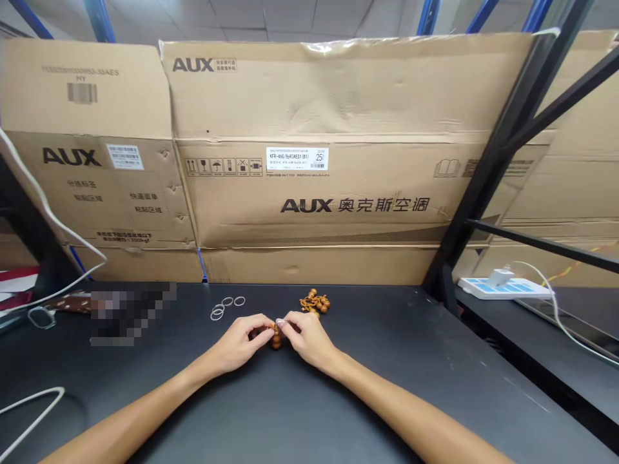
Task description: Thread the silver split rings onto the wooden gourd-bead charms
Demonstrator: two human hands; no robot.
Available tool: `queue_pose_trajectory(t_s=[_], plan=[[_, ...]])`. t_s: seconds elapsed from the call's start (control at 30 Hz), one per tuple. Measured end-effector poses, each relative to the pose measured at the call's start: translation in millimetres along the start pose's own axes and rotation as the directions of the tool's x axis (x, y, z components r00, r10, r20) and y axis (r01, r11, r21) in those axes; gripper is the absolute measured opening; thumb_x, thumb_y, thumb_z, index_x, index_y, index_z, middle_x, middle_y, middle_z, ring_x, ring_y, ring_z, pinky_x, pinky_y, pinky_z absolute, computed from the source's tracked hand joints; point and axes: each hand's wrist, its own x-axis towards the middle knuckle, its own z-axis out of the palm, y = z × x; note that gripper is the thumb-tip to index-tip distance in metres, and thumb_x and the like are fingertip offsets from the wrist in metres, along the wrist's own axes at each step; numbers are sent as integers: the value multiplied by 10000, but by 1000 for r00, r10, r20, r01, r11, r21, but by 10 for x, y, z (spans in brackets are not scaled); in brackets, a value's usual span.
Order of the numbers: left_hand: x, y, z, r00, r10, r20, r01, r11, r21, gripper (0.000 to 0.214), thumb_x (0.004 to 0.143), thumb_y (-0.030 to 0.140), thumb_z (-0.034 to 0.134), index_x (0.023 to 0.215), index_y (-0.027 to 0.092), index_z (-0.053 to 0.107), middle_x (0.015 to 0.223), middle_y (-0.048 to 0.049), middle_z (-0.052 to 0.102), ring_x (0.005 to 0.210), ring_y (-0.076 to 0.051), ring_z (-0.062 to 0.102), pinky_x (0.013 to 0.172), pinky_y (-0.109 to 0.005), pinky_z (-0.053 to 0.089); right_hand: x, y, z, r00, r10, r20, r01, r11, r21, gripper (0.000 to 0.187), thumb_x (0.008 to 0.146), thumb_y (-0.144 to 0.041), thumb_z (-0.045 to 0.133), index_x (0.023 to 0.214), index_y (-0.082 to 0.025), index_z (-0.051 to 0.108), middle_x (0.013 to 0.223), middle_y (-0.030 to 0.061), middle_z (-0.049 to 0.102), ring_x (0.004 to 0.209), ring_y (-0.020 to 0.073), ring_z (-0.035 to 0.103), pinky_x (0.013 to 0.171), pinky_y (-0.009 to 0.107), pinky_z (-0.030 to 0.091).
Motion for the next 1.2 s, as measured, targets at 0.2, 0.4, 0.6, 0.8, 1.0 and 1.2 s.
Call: queue_pose_trajectory(t_s=[0.2, 0.4, 0.6, 0.8, 1.0, 1.2], plan=[[-3, 9, 4, 1000, 3, -17, -2, 999, 50, 286, 914, 298, 445, 789, 181, 675, 804, -24, 674, 736, -142, 603, 683, -226, 443, -16, 103, 37, 985, -131, -109, 101, 965, -242, 348, 937, -355, 420, 695, -174, 593, 678, 50, 611, 628, 156, 553, 631, 275, 432], [5, 6, 0, 1000, -1, -7, 1, 1000, 29, 288, 919, 310, 435, 824, 186, 677, 827, -28, 682, 770, -150, 607, 714, -236, 447, 5, 8, 8, 995, 79, 56, -86, 987, 137, 361, 927, -401, 448, 700, -173, 611, 629, 13, 640, 567, 133, 574, 554, 236, 445], [-2, 9, -3, 1000, 6, -13, -6, 999, 32, 287, 912, 301, 447, 815, 184, 691, 816, -30, 681, 750, -148, 607, 712, -239, 453, 16, 42, 7, 999, 34, 27, -34, 999, -6, 420, 934, -395, 419, 601, -176, 552, 548, -2, 569, 505, 116, 506, 528, 236, 412], [-6, 16, 8, 999, -3, -35, 5, 998, 57, 280, 903, 294, 454, 798, 188, 690, 787, -23, 682, 714, -143, 605, 653, -230, 442, -3, 108, 21, 986, -148, -73, 116, 937, -329, 377, 949, -343, 401, 645, -185, 556, 617, 34, 575, 575, 143, 524, 583, 259, 402], [-5, 4, 15, 999, -12, -36, 14, 998, 64, 280, 895, 311, 455, 778, 179, 673, 778, -24, 683, 704, -143, 602, 633, -228, 435, -16, 107, 15, 978, -174, -112, 118, 915, -387, 342, 932, -346, 437, 643, -191, 537, 632, 39, 579, 586, 152, 532, 593, 268, 408], [-12, 8, 11, 999, -51, -13, 51, 999, -8, 278, 903, 309, 439, 800, 174, 659, 783, -20, 695, 706, -144, 612, 646, -228, 438, -11, 73, 12, 992, -68, -111, 47, 982, -184, 282, 897, -342, 503, 660, -196, 546, 641, 18, 603, 579, 139, 548, 576, 251, 414]])
